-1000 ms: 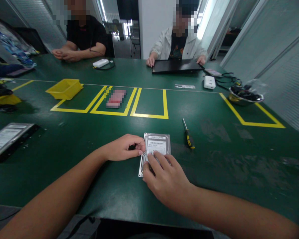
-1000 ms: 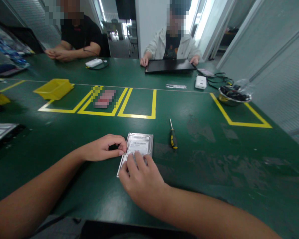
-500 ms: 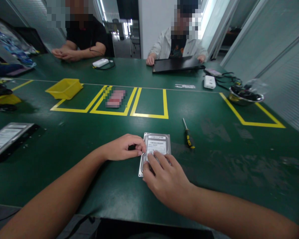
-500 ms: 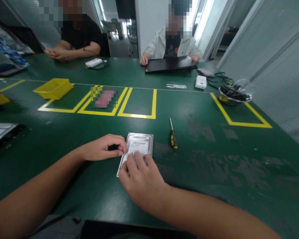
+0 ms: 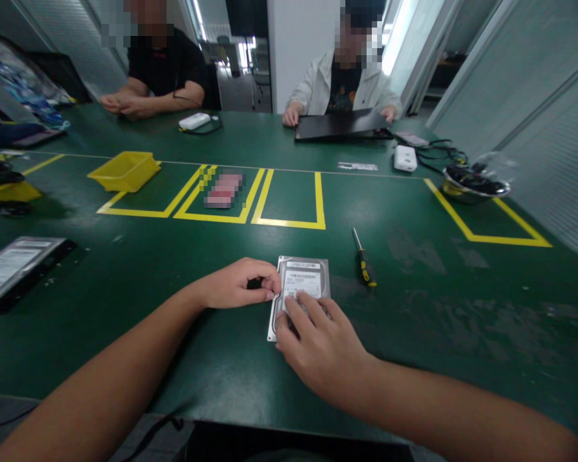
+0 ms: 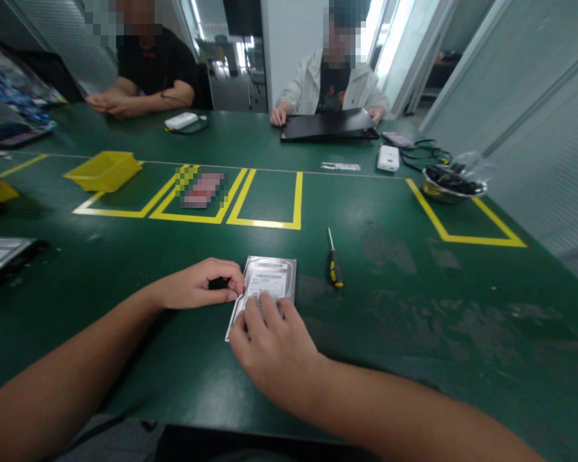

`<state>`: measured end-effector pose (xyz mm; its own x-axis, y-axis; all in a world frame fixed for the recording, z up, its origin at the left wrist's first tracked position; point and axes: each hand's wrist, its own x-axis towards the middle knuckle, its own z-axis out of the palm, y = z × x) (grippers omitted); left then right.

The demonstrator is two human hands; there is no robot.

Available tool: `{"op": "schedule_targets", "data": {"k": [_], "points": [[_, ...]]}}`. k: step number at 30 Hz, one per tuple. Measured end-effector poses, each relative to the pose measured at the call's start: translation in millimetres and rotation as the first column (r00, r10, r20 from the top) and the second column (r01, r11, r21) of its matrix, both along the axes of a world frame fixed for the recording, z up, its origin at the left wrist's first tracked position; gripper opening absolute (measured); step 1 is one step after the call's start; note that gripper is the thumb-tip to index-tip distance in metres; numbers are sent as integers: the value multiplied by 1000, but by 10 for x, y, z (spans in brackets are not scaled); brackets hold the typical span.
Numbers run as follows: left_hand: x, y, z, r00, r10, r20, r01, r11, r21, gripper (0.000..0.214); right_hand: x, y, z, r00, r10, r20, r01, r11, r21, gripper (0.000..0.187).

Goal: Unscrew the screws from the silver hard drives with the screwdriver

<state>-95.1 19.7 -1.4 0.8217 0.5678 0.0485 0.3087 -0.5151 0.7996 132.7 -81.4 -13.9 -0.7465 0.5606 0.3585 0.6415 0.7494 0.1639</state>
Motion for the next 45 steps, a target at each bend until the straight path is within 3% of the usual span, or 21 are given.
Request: {"op": "schedule_targets", "data": {"k": [45], "points": [[2, 4, 23, 1000, 16, 2, -16, 1000, 9, 9, -4, 13, 19, 1000, 0, 6, 0, 1000, -9, 29]]}}
